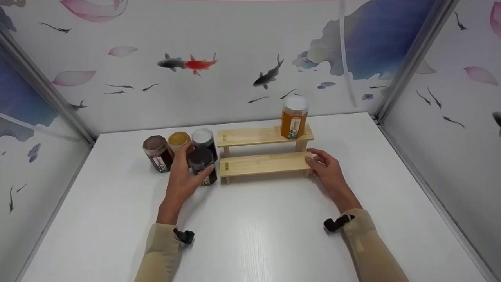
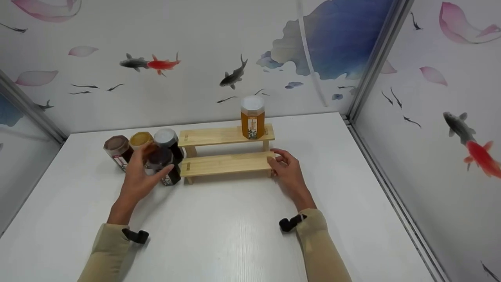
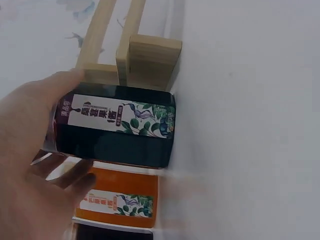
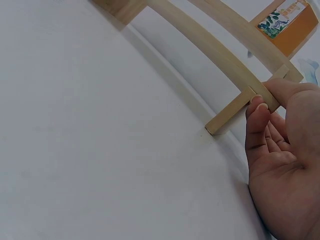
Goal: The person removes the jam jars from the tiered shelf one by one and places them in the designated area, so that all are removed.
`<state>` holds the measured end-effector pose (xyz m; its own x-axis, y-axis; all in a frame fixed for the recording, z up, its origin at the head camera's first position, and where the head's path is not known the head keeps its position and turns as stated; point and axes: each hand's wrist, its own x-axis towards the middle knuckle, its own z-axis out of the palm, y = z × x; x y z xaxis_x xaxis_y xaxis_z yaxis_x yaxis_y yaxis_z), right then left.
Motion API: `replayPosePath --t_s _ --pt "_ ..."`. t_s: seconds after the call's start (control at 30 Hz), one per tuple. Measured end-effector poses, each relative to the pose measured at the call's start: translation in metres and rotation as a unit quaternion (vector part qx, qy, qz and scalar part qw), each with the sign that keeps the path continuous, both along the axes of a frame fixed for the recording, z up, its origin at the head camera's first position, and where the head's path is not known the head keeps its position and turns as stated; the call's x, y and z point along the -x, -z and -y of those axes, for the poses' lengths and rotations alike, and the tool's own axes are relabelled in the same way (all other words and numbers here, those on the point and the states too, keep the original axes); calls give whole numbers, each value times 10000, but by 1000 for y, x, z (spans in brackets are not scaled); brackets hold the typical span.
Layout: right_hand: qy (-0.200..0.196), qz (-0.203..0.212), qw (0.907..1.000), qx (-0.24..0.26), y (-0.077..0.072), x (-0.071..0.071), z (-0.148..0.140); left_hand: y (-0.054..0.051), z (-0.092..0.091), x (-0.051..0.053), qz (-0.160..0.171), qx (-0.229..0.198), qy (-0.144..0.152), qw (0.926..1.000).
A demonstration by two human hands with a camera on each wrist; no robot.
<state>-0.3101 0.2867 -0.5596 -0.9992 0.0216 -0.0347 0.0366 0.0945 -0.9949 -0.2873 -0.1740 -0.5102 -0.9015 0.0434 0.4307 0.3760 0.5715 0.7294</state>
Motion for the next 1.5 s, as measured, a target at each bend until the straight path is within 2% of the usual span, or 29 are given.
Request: replayPosePath --t_s 0.07,0.2,0.27,0.33,0.4,0.47,0.6,0.7,0.83,1.27,1.5 --pt "9 17 10000 -21 0 -1 -2 -6 -8 0 -543 195 -155 9982" --pt "27 36 10000 -86 0 -3 -4 -17 -29 0 -1480 454 -299 9875" --pt "27 50 9999 -130 0 -4 -4 -21 -41 1 -1737 399 -198 9838" --pt "45 67 9998 -180 0 -4 -4 -23 -54 2 -1830 265 6 9828" --pt "61 84 9997 -239 1 -5 -4 -25 -68 4 -1764 150 307 9837" --pt "70 90 9996 -245 1 -5 -3 -26 -83 6 -1544 180 596 9860" --pt "48 66 9999 -74 2 -6 -3 -29 -114 9 -878 600 1098 9882" --pt "54 17 10000 43 2 -6 -3 -32 -135 12 -546 882 1331 9857" --pt "55 29 10000 45 0 -6 -3 -36 -159 24 -407 663 1553 9848" --pt "54 105 9998 -152 -3 -3 -2 -48 -208 59 -102 -114 1668 9859" --pt "57 86 9998 -152 -4 -4 2 -51 -233 70 336 -334 1427 9886"
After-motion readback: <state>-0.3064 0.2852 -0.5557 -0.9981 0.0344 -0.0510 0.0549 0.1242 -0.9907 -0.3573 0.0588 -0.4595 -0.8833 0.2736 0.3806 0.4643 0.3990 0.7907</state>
